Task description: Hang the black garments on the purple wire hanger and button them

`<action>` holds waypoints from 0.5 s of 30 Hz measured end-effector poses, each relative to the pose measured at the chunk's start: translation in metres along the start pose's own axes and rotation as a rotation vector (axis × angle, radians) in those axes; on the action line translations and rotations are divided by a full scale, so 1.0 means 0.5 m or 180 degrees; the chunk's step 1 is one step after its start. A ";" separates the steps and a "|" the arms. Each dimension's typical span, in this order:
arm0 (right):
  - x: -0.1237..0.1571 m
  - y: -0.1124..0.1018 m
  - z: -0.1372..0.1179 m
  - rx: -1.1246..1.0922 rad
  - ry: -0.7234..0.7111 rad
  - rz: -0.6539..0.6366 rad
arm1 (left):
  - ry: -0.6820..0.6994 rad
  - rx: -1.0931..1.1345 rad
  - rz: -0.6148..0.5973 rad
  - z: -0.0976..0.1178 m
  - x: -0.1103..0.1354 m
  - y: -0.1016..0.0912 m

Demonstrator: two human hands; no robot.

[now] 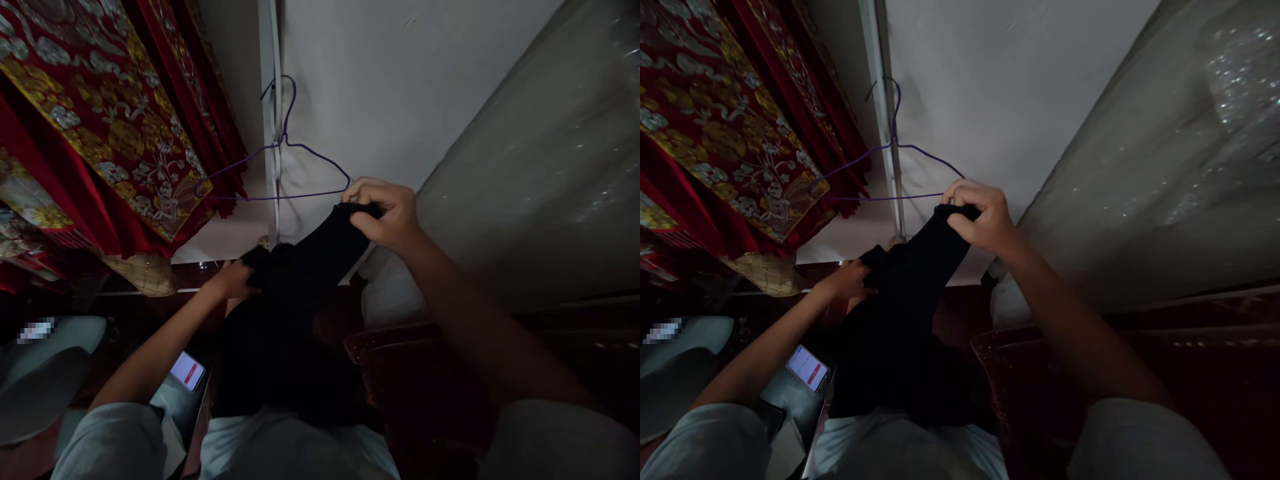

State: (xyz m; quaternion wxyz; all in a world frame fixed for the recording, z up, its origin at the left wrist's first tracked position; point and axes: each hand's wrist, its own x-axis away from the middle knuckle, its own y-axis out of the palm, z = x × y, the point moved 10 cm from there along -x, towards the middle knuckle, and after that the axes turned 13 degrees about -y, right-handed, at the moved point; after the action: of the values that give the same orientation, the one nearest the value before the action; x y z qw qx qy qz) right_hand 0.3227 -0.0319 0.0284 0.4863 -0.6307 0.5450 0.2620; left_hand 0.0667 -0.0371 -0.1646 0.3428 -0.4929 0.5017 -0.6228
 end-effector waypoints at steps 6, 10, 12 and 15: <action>0.032 0.038 0.141 0.0190 0.0519 0.0052 | -0.0417 0.0057 0.1597 -0.126 0.054 -0.194; 0.027 0.102 0.226 0.0044 0.0821 0.0114 | -0.0368 0.0421 0.1820 -0.149 0.092 -0.248; 0.023 0.139 0.258 0.0046 0.0949 -0.0081 | -0.0394 0.0675 0.1778 -0.157 0.099 -0.253; 0.019 0.176 0.281 0.0115 0.0864 -0.0444 | -0.0632 0.1141 0.1358 -0.179 0.090 -0.232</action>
State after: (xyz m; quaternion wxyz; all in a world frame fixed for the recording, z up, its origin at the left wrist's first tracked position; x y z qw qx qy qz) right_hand 0.2703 0.0963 -0.0637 0.4365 -0.6878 0.5653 0.1301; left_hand -0.0237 -0.0227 -0.0416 0.5950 -0.3664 0.4400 -0.5640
